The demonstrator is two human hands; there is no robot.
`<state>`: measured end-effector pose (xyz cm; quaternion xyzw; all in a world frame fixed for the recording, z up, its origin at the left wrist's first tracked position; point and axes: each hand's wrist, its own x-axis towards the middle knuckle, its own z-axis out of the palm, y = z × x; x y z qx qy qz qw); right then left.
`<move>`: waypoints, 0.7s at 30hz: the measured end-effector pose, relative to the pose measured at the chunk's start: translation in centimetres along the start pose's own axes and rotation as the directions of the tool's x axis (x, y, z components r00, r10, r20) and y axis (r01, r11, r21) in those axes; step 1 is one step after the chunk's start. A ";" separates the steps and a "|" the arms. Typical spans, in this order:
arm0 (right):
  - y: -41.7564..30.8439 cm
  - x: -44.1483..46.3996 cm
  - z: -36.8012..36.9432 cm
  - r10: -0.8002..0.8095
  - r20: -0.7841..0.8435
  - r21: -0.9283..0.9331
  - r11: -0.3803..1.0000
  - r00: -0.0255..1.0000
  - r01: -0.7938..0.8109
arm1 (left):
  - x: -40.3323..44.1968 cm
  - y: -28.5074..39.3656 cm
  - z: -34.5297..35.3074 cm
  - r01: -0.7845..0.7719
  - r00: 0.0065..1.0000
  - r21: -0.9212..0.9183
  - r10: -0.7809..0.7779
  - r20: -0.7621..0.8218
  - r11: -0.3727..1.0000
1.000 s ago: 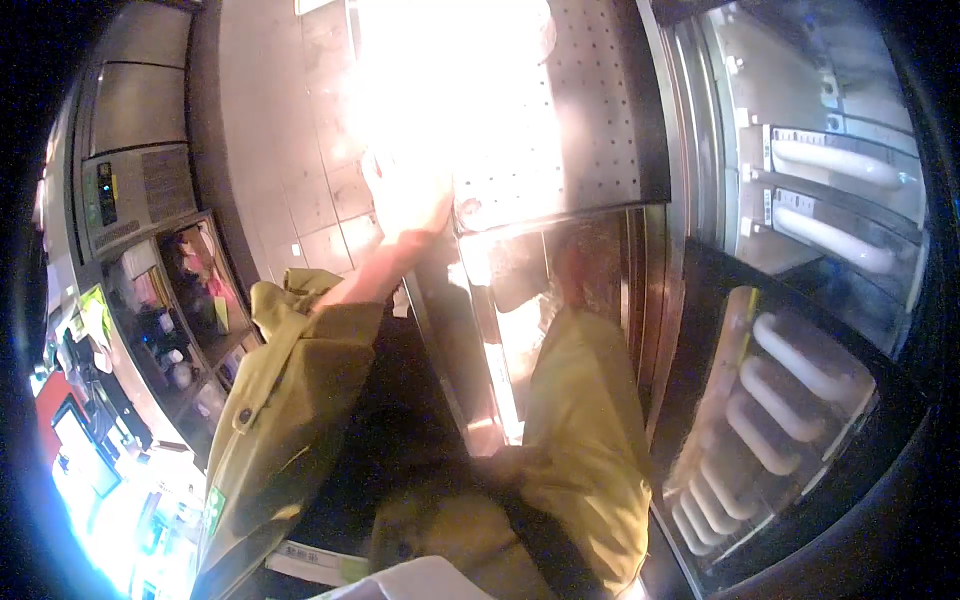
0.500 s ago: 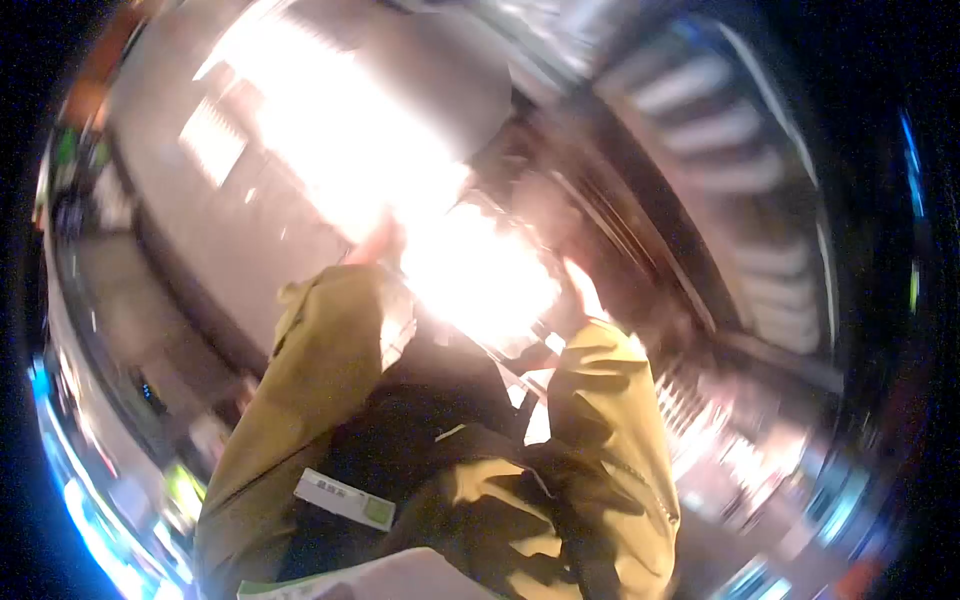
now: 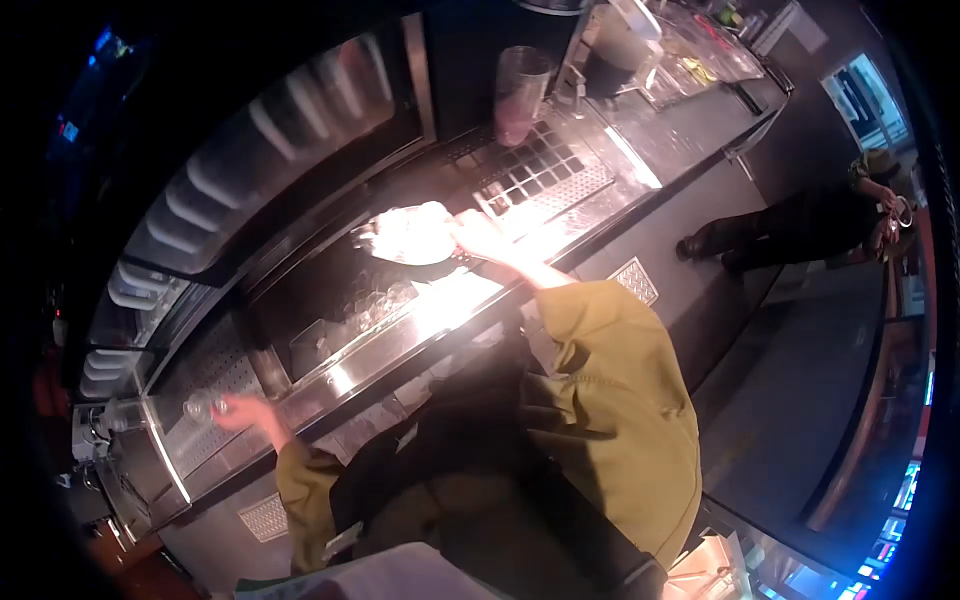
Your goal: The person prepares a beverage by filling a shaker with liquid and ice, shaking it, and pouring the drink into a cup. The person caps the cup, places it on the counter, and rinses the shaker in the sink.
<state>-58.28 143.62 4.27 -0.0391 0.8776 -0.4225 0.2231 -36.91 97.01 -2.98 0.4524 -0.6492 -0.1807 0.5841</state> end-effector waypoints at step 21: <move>20.4 -2.3 -31.7 0.101 -0.355 0.026 0.995 0.929 -0.099 | -36.0 52.3 23.4 -0.330 -0.118 -0.721 0.732 0.671 0.609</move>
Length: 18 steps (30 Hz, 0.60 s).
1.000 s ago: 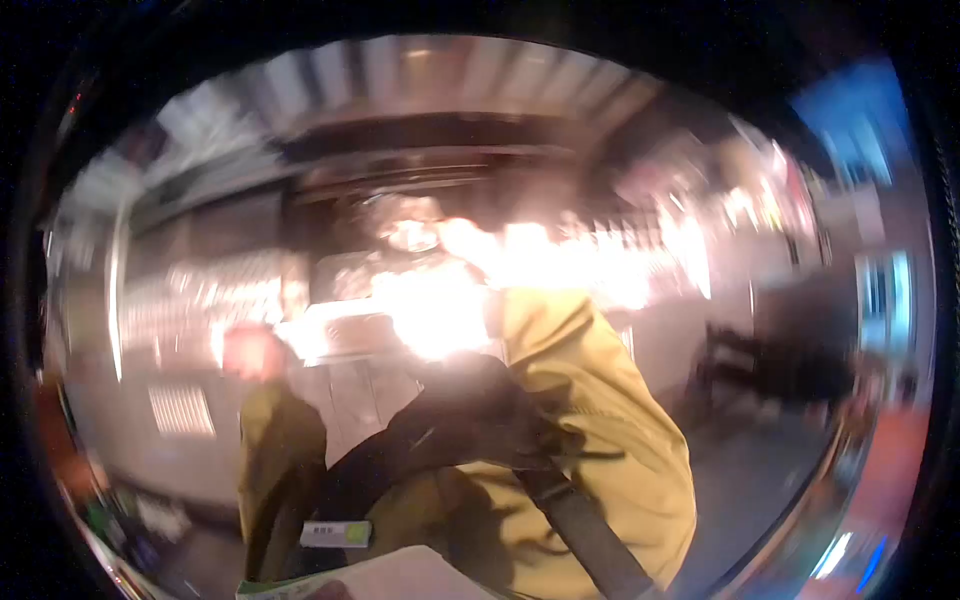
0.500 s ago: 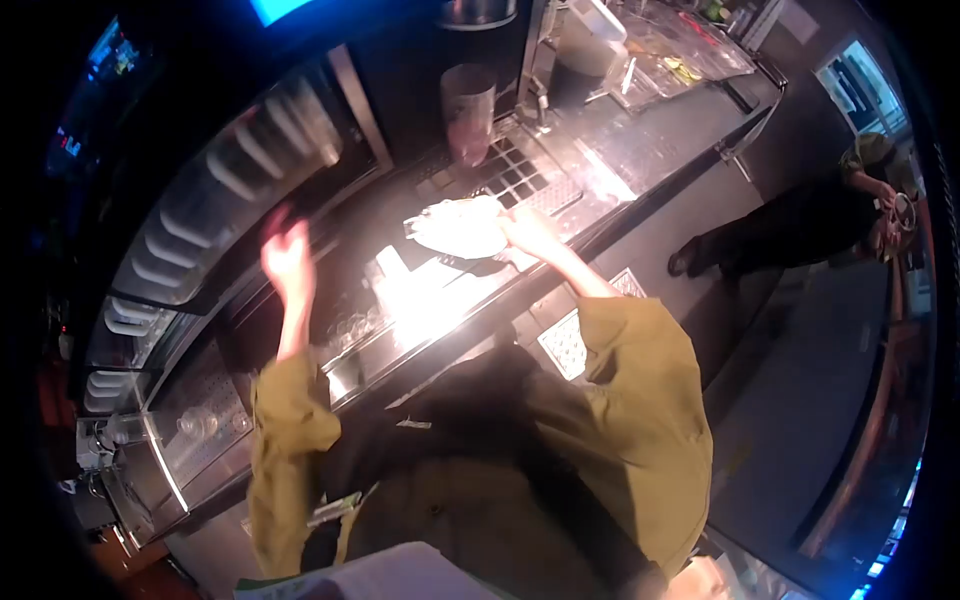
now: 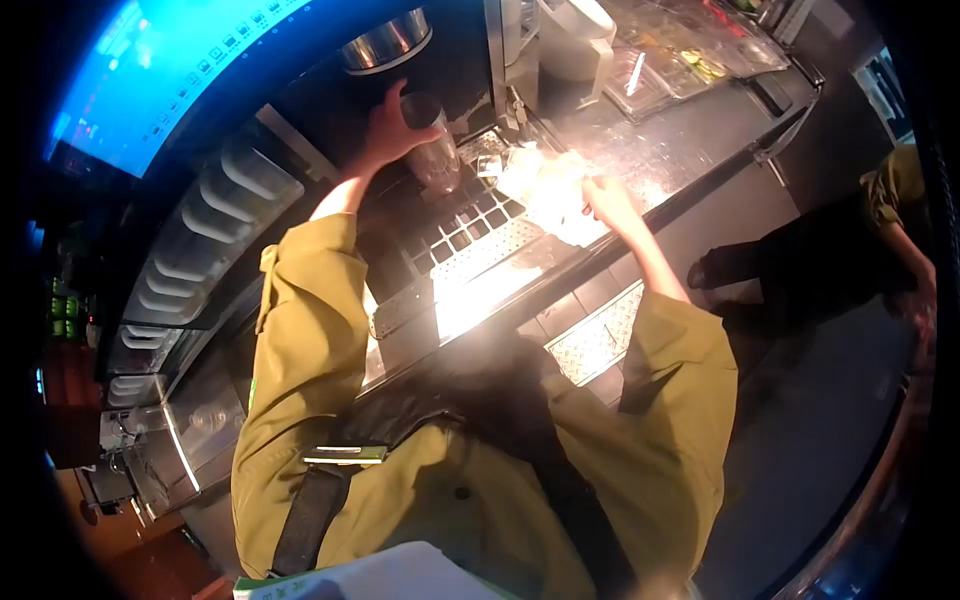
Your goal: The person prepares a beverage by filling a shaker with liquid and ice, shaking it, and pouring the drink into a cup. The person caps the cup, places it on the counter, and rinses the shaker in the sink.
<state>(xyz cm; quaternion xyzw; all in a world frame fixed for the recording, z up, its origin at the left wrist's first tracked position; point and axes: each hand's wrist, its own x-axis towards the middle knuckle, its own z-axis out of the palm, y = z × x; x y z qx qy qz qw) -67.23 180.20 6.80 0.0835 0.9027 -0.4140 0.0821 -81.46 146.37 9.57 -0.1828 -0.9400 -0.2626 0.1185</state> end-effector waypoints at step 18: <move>-13.1 12.4 -3.9 -0.318 0.148 -0.215 0.914 0.936 0.345 | -0.7 0.4 -1.7 -0.076 0.977 -0.171 0.107 0.183 0.982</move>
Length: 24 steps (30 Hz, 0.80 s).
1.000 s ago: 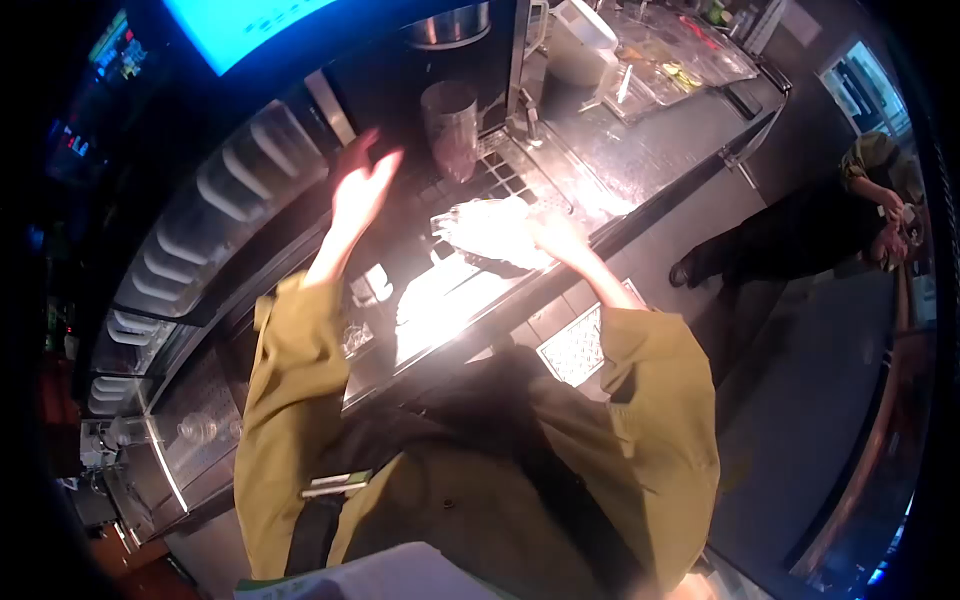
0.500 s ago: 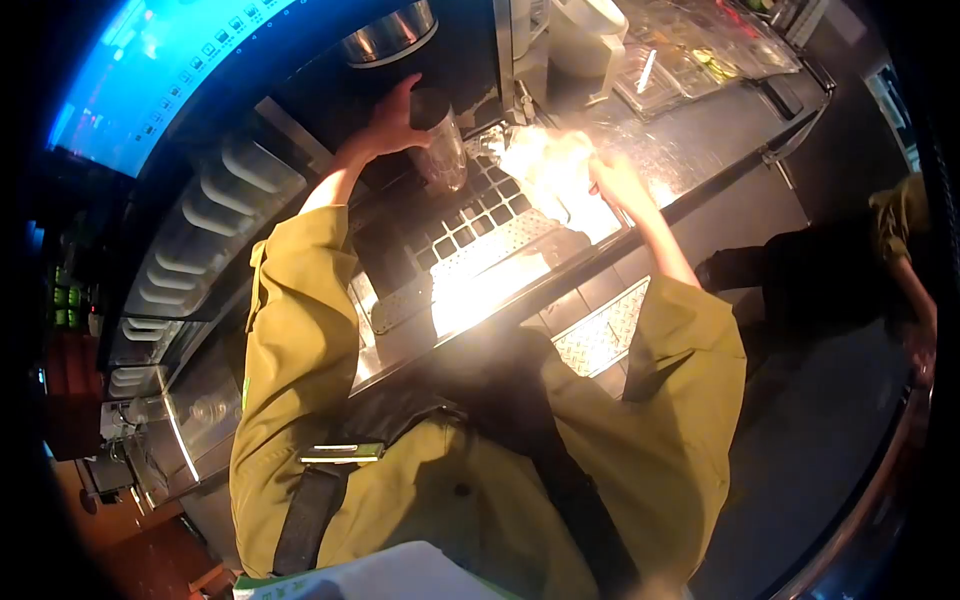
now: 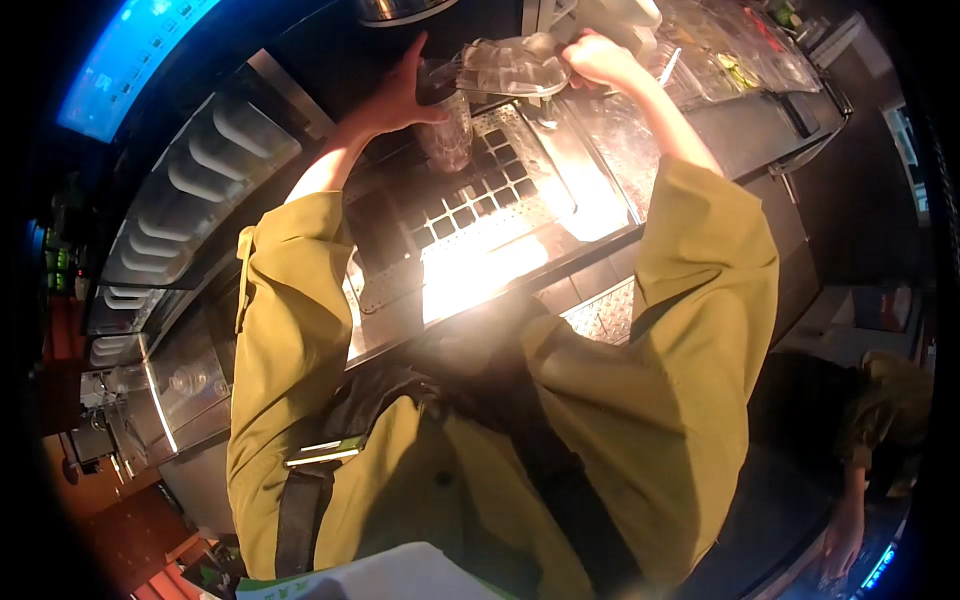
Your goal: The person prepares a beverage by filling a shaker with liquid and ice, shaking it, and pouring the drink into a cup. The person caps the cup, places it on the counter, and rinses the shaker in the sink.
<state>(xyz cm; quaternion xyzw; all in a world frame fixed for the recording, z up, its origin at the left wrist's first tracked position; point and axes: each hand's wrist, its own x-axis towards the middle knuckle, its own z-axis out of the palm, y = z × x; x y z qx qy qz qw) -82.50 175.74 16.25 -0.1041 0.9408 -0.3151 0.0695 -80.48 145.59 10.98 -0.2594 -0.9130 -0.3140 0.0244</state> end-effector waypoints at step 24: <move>-0.4 -1.5 -2.9 -0.285 0.188 -0.692 0.641 0.940 0.333 | -4.0 3.2 0.0 0.104 0.968 0.067 -0.086 -0.235 0.992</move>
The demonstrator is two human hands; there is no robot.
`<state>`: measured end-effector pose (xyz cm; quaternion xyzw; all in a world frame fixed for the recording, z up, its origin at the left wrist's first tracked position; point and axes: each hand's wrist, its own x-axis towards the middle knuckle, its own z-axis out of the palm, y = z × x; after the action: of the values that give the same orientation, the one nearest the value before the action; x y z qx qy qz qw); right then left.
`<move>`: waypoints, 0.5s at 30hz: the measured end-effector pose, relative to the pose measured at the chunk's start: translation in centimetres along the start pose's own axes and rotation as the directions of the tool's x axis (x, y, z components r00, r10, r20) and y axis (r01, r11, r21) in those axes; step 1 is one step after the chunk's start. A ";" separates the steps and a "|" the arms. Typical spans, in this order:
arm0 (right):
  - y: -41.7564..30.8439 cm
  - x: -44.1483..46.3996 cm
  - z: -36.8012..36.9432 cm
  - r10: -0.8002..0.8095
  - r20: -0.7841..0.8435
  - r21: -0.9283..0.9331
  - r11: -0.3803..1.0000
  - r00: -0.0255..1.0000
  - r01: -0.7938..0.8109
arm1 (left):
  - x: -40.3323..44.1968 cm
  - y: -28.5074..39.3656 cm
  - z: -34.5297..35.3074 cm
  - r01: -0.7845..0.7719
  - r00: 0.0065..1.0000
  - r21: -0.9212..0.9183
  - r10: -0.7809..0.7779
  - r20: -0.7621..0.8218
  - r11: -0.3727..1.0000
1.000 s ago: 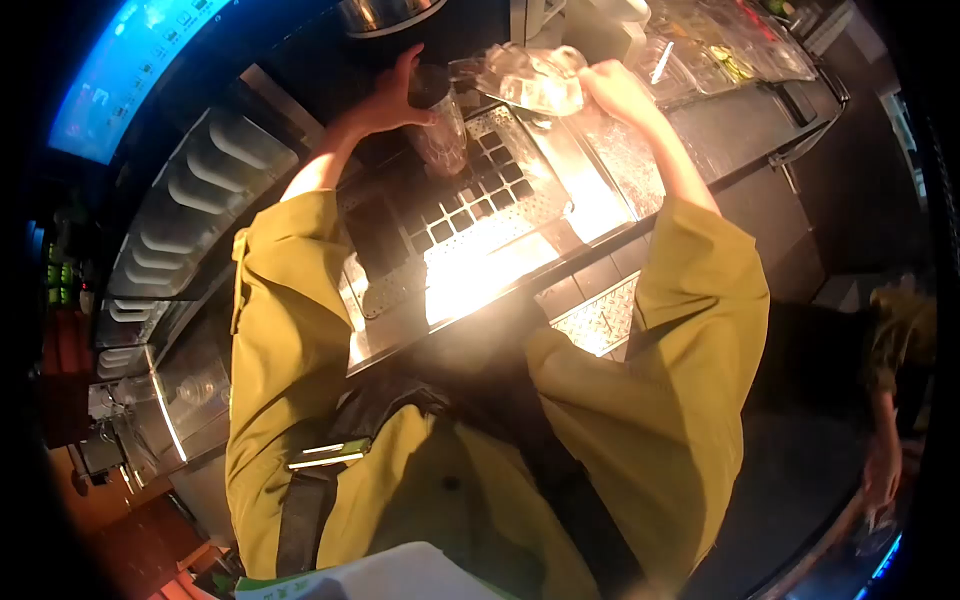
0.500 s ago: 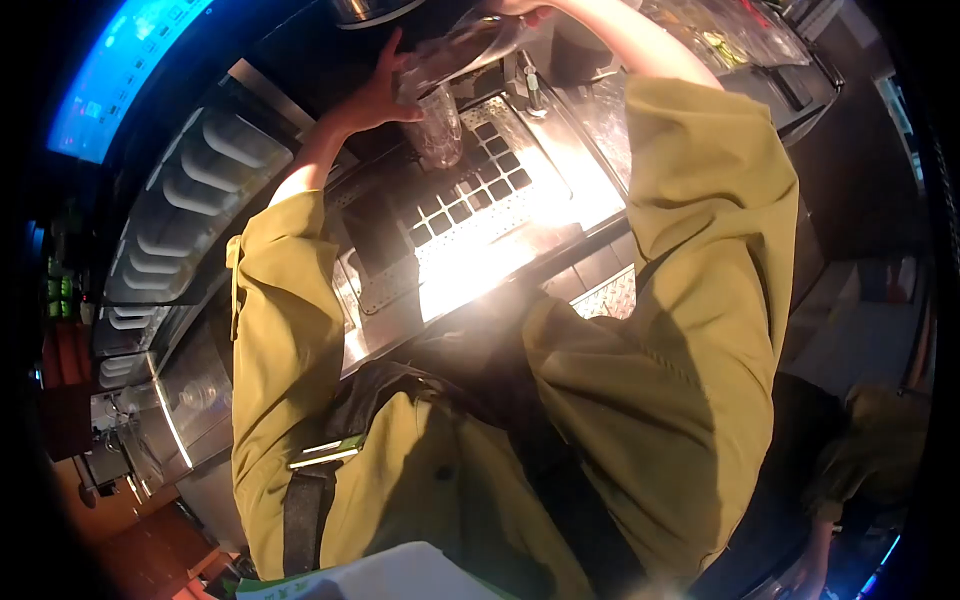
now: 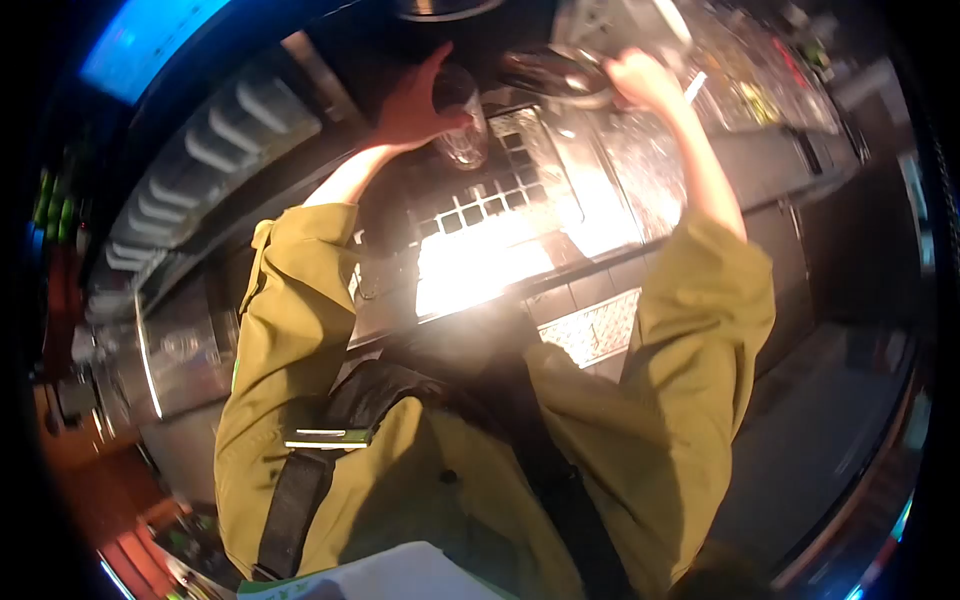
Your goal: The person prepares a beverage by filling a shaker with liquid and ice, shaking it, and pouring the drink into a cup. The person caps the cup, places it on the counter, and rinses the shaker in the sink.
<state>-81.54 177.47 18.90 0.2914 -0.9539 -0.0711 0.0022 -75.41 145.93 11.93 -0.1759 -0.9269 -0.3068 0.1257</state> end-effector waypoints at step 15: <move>-26.8 7.1 5.8 -0.156 0.413 0.327 0.945 0.897 0.014 | -29.6 -5.2 -22.7 0.491 0.705 -0.013 -0.406 -0.581 0.871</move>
<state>-72.77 152.34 9.21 0.3068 -0.9155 0.0195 -0.2595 -47.82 120.73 16.83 0.1639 -0.8808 -0.2989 0.3287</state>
